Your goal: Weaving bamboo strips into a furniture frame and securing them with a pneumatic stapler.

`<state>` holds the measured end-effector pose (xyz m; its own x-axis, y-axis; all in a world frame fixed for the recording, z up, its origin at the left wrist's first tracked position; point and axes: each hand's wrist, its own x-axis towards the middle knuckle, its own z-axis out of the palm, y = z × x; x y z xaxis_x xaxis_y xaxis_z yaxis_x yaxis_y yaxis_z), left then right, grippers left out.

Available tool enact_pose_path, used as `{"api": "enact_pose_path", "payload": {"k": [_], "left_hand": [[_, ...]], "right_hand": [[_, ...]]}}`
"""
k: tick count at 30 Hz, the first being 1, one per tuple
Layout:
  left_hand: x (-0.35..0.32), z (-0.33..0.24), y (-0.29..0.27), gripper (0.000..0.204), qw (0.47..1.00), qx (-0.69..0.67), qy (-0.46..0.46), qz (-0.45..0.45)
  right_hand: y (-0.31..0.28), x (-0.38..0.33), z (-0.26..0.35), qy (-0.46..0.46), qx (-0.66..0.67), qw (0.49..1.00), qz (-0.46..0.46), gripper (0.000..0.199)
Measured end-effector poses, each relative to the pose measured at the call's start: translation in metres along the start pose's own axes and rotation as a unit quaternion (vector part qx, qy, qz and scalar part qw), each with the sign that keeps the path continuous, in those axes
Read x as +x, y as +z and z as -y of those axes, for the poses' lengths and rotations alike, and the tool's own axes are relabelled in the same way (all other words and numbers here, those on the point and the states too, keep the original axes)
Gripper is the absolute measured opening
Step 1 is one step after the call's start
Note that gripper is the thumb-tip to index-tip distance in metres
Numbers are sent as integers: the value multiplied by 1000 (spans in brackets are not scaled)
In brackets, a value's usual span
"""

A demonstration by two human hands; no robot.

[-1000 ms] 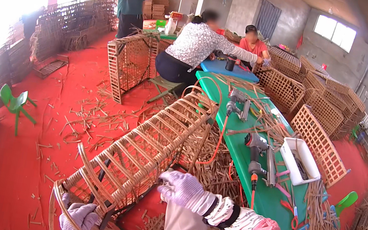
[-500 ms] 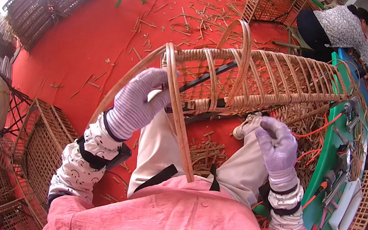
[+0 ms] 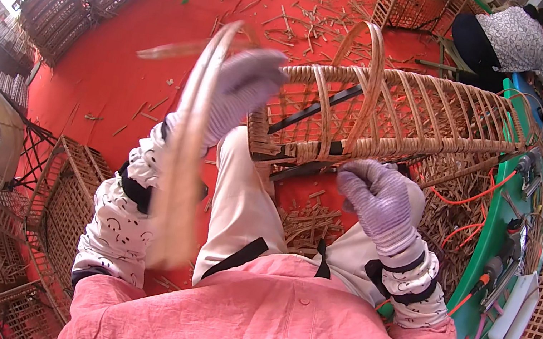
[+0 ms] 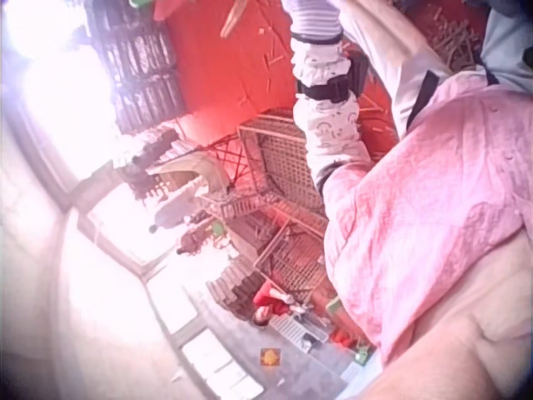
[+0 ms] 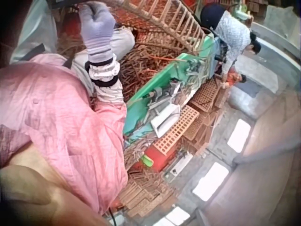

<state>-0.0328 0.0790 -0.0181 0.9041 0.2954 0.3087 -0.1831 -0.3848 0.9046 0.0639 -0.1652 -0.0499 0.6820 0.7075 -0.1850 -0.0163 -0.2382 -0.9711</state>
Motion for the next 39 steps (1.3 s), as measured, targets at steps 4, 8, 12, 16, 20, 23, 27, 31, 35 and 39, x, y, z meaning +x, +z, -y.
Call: {"api": "enact_pose_path", "payload": {"k": [4, 8, 12, 16, 20, 23, 27, 31, 35, 39], "left_hand": [[3, -19, 34, 30, 913, 349, 99, 186], [-10, -8, 57, 27, 909, 384, 109, 121], [-18, -2, 57, 26, 915, 374, 114, 100], [-19, -3, 51, 23, 927, 309, 209, 27], [-21, 6, 20, 23, 974, 180, 42, -133], [-13, 15, -3, 25, 989, 76, -113, -62], [-23, 5, 18, 36, 913, 356, 195, 36], [-26, -5, 45, 40, 893, 424, 144, 52], [-25, 9, 47, 36, 885, 389, 252, 50], [-23, 11, 42, 39, 904, 363, 213, 79]], "right_hand": [[4, 7, -15, -88, -113, 990, 6, 22], [10, 4, -20, -119, -66, 991, -13, 19], [20, 1, -12, -127, -68, 989, -33, 17], [24, 1, -16, -239, -118, 961, -66, 19], [27, -4, 0, -289, -190, 934, -87, 20], [24, 4, 8, -242, -201, 948, -52, 28], [17, 9, 16, -202, -291, 935, -9, 45], [19, 15, 16, -282, -332, 900, -18, 48], [21, 26, 9, -311, -360, 879, -13, 46], [28, 27, 8, -305, -346, 887, -27, 37]]}}
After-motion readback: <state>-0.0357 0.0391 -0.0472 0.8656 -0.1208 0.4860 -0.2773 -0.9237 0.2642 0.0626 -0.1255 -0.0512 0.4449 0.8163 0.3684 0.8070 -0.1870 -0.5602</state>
